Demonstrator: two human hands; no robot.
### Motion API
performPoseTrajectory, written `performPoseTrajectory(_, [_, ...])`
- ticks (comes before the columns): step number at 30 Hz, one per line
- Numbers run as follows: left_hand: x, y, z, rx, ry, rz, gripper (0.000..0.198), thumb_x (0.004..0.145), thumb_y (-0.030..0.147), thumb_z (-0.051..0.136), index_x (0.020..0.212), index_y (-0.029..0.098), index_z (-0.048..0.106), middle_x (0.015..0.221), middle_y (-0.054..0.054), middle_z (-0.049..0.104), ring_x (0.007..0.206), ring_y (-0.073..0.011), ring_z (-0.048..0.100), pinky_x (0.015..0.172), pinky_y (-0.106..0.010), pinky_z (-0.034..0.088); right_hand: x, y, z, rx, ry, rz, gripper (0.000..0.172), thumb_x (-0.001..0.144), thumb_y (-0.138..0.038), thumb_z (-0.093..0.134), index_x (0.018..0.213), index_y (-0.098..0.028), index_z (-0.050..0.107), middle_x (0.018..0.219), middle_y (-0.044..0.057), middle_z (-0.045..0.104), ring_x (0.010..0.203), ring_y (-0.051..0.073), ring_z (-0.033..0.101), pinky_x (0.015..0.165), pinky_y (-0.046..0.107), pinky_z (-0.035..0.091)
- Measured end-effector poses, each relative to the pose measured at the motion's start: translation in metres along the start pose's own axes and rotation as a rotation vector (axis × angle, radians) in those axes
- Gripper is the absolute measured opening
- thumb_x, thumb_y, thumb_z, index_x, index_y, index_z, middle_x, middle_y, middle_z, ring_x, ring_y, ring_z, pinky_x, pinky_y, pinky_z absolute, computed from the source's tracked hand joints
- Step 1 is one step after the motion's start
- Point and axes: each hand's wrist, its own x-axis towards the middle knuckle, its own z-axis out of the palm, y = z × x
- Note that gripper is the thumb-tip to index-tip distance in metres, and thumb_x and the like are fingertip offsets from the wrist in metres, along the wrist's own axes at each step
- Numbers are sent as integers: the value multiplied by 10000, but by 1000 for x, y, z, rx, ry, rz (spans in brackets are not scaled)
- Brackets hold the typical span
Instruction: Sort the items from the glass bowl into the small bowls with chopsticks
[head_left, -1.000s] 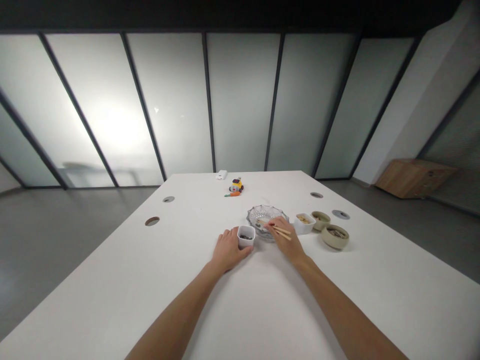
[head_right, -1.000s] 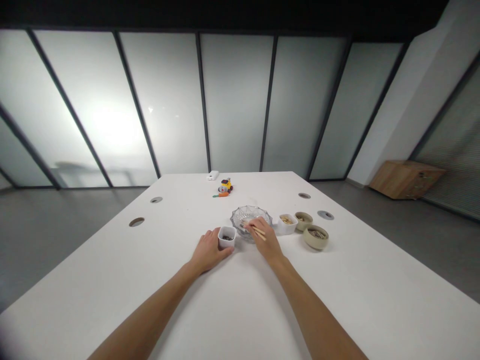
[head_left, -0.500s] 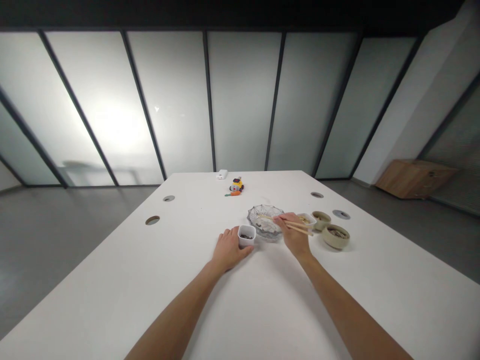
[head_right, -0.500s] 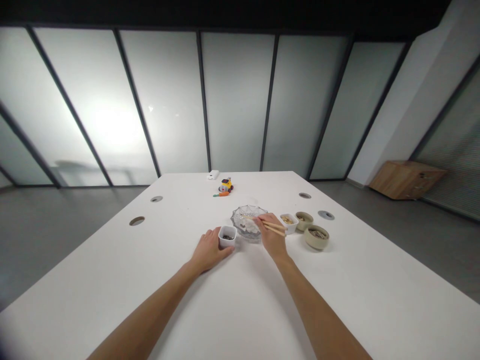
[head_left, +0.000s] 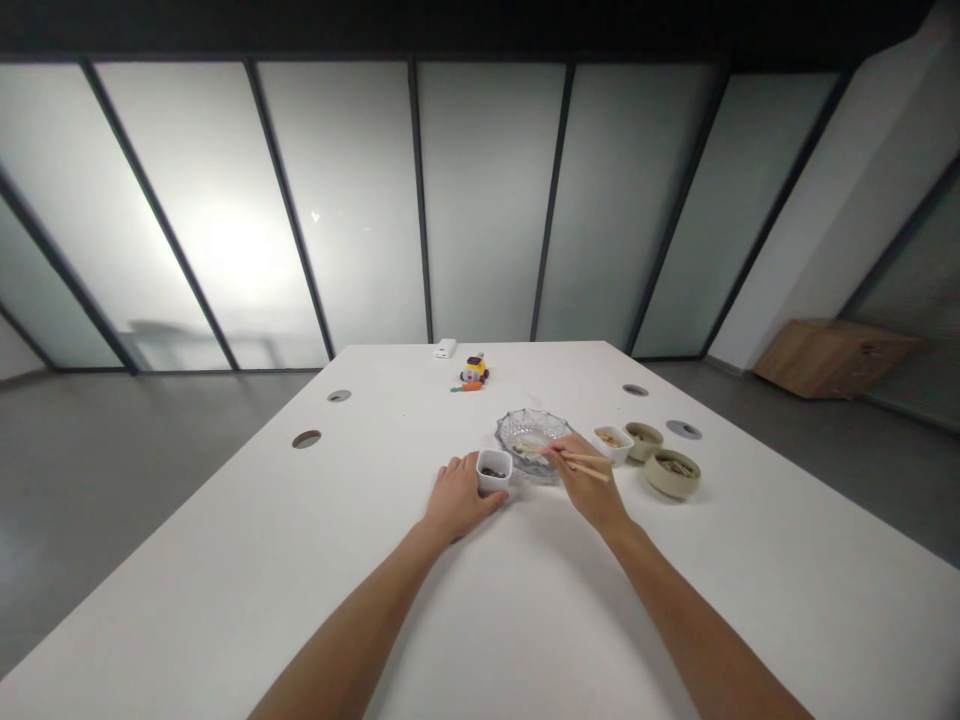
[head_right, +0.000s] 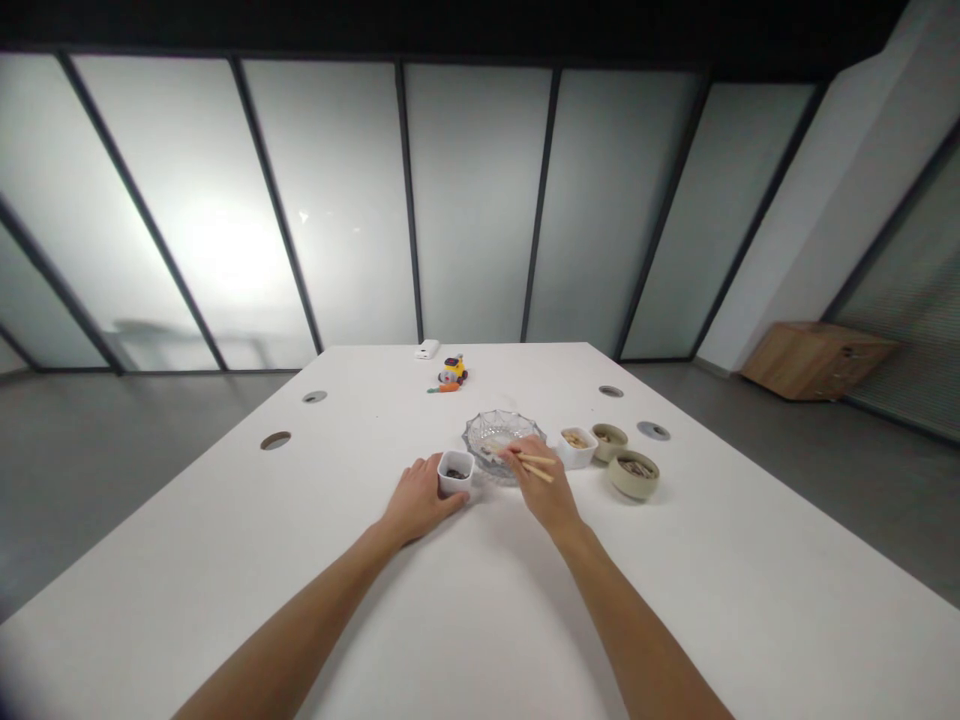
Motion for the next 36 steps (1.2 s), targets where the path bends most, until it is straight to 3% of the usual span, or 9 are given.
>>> performPoseTrajectory(4, [0,-1,0,-9,7,20,481,867,558,674,1208,235,572,1236,-102,706,1191,-329,611,986,-420,447,-4,9,5,0,-67,18,349,1008,-534,581,835,-261,713,856,48,717,819,238,662,738,375,548])
performPoseTrajectory(16, [0,-1,2,-2,29,40,496,868,563,666,1207,215,566,1203,-105,707,1149,-331,614,949,-425,448,-4,6,5,33,-15,13,353,995,-549,592,850,-251,715,858,52,712,824,240,665,733,367,550])
performPoseTrajectory(28, [1,-2,2,2,24,35,486,865,554,671,1205,222,567,1203,-99,713,1142,-323,616,946,-412,445,-7,13,11,82,-121,-22,333,1010,-499,592,866,-245,752,895,56,727,859,231,675,781,362,558])
performPoseTrajectory(32, [1,-2,2,1,24,44,494,870,567,659,1207,219,566,1200,-104,711,1137,-325,617,940,-415,444,-5,9,9,57,-84,-6,368,1004,-530,591,835,-244,750,882,56,728,840,230,676,771,365,557])
performPoseTrajectory(36, [1,-2,1,-1,27,39,501,862,568,659,1211,220,566,1188,-103,712,1131,-326,617,944,-416,440,2,-2,1,36,93,19,422,975,-600,600,809,-239,744,834,62,726,799,231,674,759,380,569])
